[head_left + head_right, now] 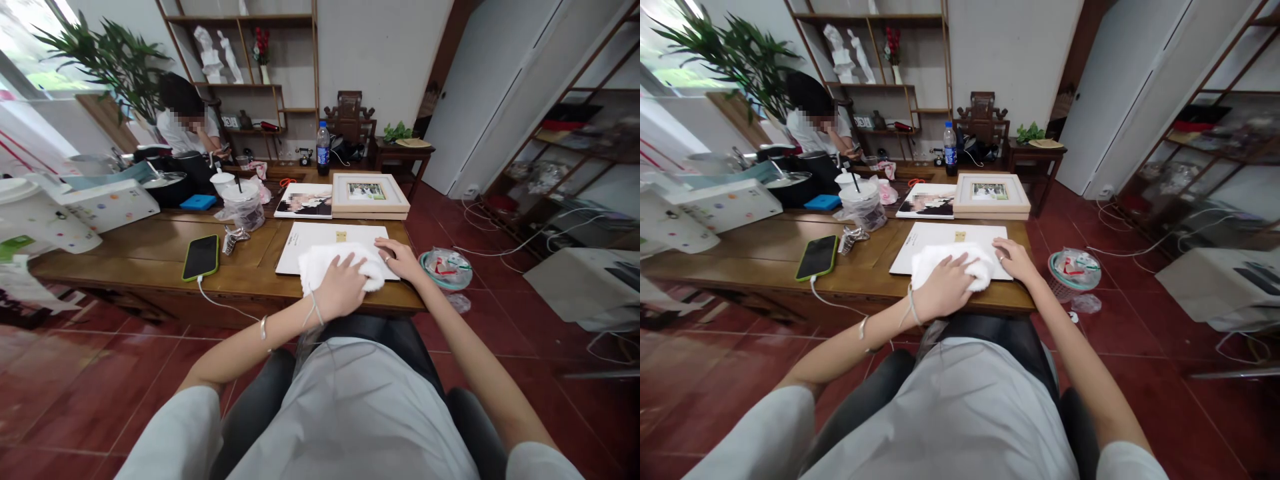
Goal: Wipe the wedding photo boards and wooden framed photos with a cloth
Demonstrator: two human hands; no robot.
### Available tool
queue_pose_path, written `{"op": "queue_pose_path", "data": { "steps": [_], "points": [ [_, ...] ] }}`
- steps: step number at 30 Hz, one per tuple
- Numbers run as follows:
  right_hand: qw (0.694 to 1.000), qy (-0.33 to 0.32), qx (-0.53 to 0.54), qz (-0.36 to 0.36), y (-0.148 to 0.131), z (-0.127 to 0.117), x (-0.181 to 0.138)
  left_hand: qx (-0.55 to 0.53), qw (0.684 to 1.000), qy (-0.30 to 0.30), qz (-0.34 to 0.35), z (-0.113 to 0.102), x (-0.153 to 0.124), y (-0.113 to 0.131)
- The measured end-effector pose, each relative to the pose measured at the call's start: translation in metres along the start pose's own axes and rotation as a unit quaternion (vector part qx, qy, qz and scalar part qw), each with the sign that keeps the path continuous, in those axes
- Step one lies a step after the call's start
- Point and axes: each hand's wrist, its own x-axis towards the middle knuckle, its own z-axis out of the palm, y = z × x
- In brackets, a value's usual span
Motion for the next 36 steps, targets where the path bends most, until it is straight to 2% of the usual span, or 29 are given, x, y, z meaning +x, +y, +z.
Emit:
{"op": "queue_pose_path", "data": {
  "steps": [6, 10, 14, 21, 26, 31, 36],
  "points": [
    [1.000, -0.001, -0.006, -0.005, 0.001, 0.000, -0.001, -0.016, 0.999, -0.032, -0.027, 0.018, 0.066, -0.049],
    [1.000, -0.004, -0.008, -0.002, 0.003, 0.000, -0.001, -0.027, 0.999, -0.010, -0.043, 0.026, 0.087, -0.062],
    [1.000, -0.006, -0.002, -0.004, 0.003, 0.000, -0.001, 0.010, 0.999, 0.008, -0.038, 0.030, 0.077, -0.049],
    [1.000, -0.005, -0.004, 0.002, -0.001, -0.001, 0.000, 0.056, 0.997, 0.018, 0.045, 0.023, 0.007, -0.010],
    [1.000, -0.005, -0.001, 0.001, 0.001, -0.001, 0.000, 0.052, 0.994, 0.013, 0.093, 0.018, -0.022, -0.003],
    [1.000, 0.000, -0.003, -0.005, 0.002, 0.001, 0.000, 0.017, 0.996, -0.006, 0.088, 0.013, -0.007, -0.018],
    [1.000, 0.000, 0.001, 0.000, 0.002, 0.002, -0.001, -0.017, 0.998, -0.015, 0.051, 0.019, 0.040, -0.056]
  ]
}}
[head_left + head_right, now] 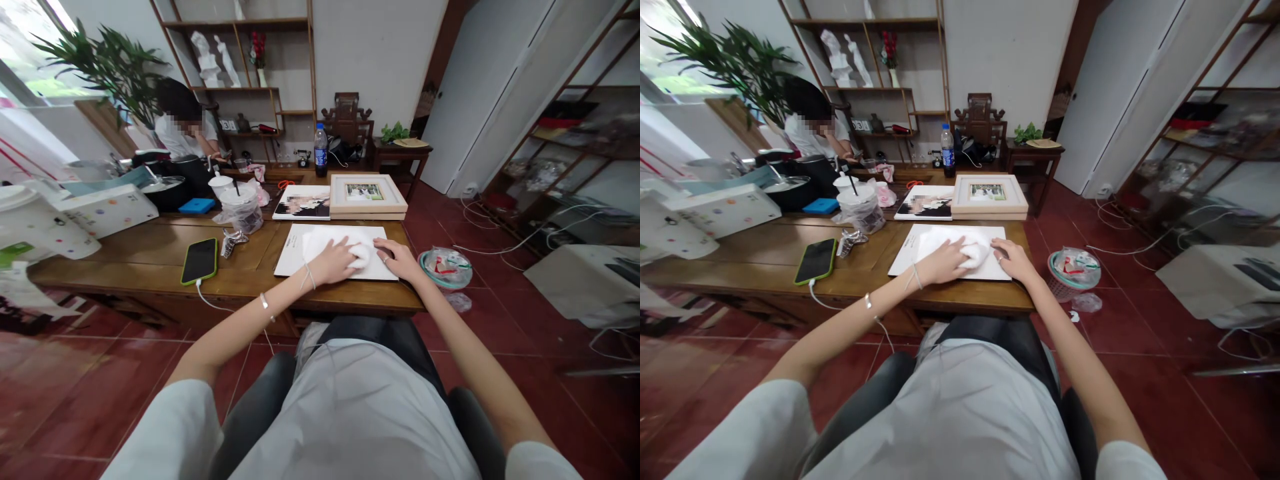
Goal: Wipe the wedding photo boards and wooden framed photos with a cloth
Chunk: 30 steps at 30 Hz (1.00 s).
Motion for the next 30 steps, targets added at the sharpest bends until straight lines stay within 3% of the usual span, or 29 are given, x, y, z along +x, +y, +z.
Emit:
{"op": "queue_pose_path", "data": {
  "steps": [6, 10, 14, 18, 26, 30],
  "points": [
    [1.000, -0.004, -0.003, 0.004, 0.000, -0.001, -0.001, -0.053, 0.997, 0.044, -0.033, 0.007, 0.043, -0.049],
    [1.000, -0.005, 0.005, 0.009, -0.002, -0.001, -0.001, -0.065, 0.992, 0.089, -0.057, 0.005, 0.040, -0.059],
    [1.000, -0.005, 0.009, 0.013, -0.004, -0.002, -0.001, -0.042, 0.992, 0.087, -0.082, 0.006, 0.023, -0.060],
    [1.000, -0.004, 0.009, 0.013, -0.003, -0.001, -0.001, -0.011, 0.995, 0.064, -0.078, 0.007, -0.003, -0.044],
    [1.000, 0.002, 0.016, 0.013, -0.003, -0.001, 0.000, 0.010, 0.999, 0.023, -0.022, -0.006, -0.077, 0.037],
    [1.000, 0.003, 0.011, 0.011, -0.003, -0.002, -0.001, 0.001, 1.000, 0.019, -0.019, -0.009, -0.079, 0.041]
  ]
}}
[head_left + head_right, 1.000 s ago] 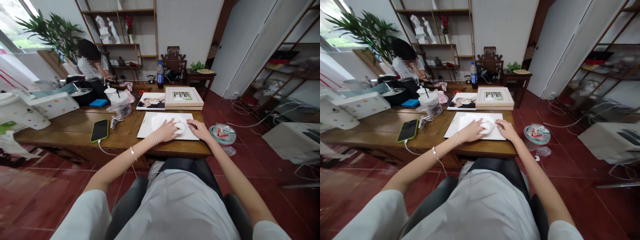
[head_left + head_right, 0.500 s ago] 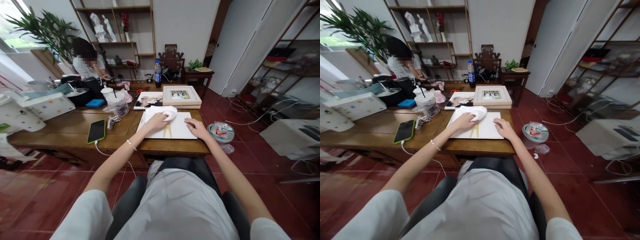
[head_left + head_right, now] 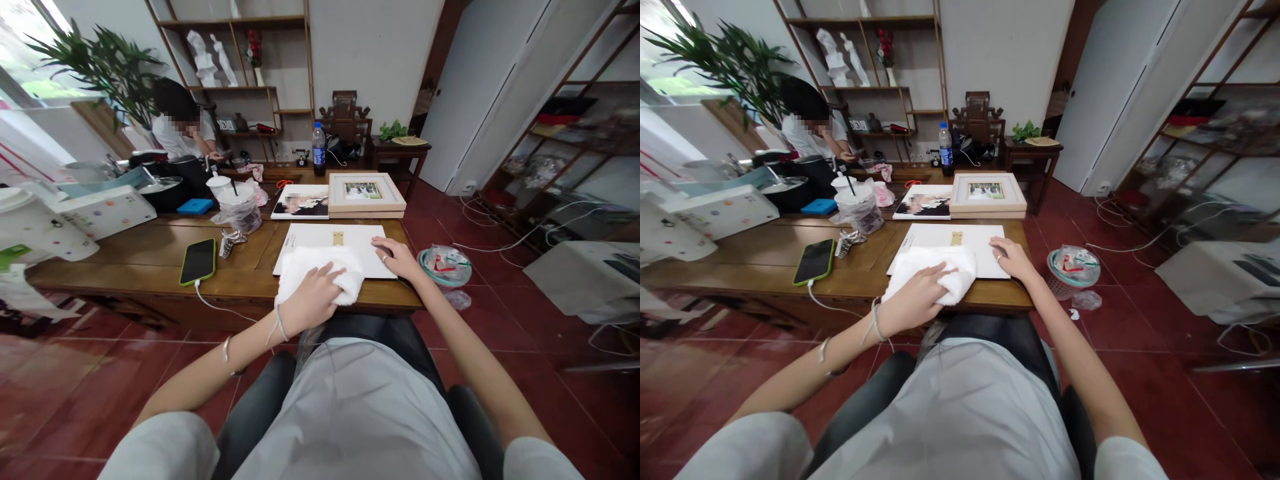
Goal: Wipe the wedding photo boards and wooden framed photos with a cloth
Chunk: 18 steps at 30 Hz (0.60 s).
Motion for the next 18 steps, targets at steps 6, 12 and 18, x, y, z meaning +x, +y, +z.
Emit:
{"op": "queue_pose_path", "data": {
  "steps": [6, 12, 18],
  "points": [
    [1.000, -0.005, -0.012, -0.003, 0.001, 0.000, 0.000, -0.014, 0.999, 0.030, -0.035, 0.010, 0.057, -0.045],
    [1.000, -0.005, 0.003, 0.005, 0.001, -0.001, 0.000, -0.032, 0.994, 0.026, -0.105, 0.016, 0.105, -0.091],
    [1.000, -0.004, 0.010, 0.009, 0.001, 0.000, -0.001, 0.012, 0.984, 0.018, -0.176, 0.019, 0.087, -0.105]
  ]
}}
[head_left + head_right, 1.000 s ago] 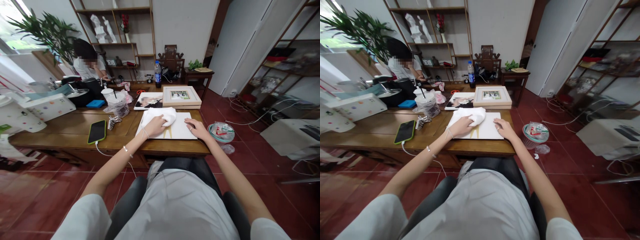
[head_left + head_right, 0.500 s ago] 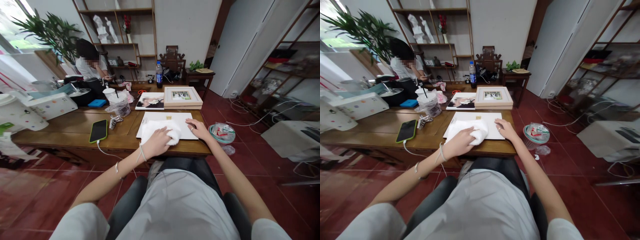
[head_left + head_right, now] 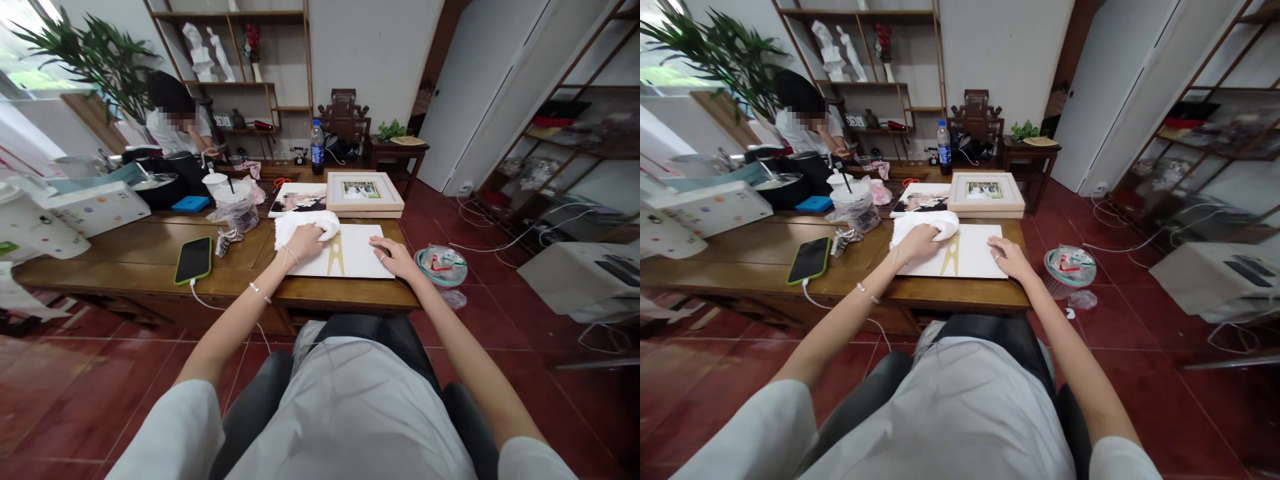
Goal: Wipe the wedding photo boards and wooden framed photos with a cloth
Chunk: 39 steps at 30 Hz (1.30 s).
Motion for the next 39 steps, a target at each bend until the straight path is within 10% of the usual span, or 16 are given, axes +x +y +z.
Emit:
{"op": "queue_pose_path", "data": {
  "steps": [13, 30, 39],
  "points": [
    [1.000, 0.002, -0.007, -0.011, 0.002, 0.000, 0.000, -0.027, 0.993, -0.002, 0.112, -0.025, -0.141, 0.037],
    [1.000, 0.001, -0.018, -0.015, 0.003, 0.000, 0.000, -0.040, 0.998, 0.008, 0.052, 0.008, -0.016, -0.037],
    [1.000, -0.001, -0.007, -0.006, 0.002, -0.001, 0.000, -0.022, 1.000, -0.003, 0.014, 0.000, -0.029, -0.047]
  ]
}}
